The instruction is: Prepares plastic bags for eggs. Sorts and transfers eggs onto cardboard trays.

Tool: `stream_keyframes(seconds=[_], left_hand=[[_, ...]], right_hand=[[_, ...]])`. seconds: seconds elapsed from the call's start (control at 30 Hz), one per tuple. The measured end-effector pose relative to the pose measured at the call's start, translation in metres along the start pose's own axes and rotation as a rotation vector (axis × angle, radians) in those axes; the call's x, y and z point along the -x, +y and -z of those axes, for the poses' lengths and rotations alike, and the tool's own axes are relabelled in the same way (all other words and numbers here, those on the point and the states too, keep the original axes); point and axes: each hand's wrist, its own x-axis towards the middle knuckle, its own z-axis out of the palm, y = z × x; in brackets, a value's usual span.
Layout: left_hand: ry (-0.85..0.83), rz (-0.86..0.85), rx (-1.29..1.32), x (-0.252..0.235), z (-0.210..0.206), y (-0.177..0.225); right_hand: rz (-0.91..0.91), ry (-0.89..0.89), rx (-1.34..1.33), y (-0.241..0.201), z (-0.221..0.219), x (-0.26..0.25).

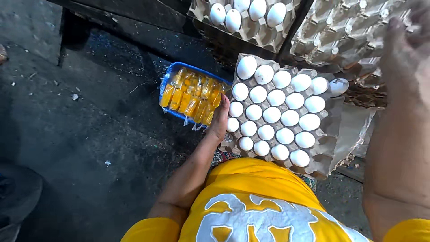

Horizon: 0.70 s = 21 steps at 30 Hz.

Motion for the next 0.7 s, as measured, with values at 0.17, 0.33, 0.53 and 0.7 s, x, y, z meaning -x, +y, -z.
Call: stream_keyframes(seconds=[0.17,0.33,0.53,0.7], left_hand=[[-0.001,0.010,-0.019,0.003,-0.003,0.004],[0.013,0.017,-0.039,0.005,-0.008,0.008],[-0.035,0.017,-0.087,0.007,-0.003,0.001],[0.001,0.041,-0.094,0.001,-0.005,0.002]], right_hand=[[0.247,-0.259,-0.139,-0.051,-0.016,0.056],[0.462,-0.435,-0.140,-0.084,-0.045,0.059],[0.610,-0.483,-0.003,-0.105,-0.083,0.051],[0.610,-0.423,-0.080,-0.099,-0.089,0.046]])
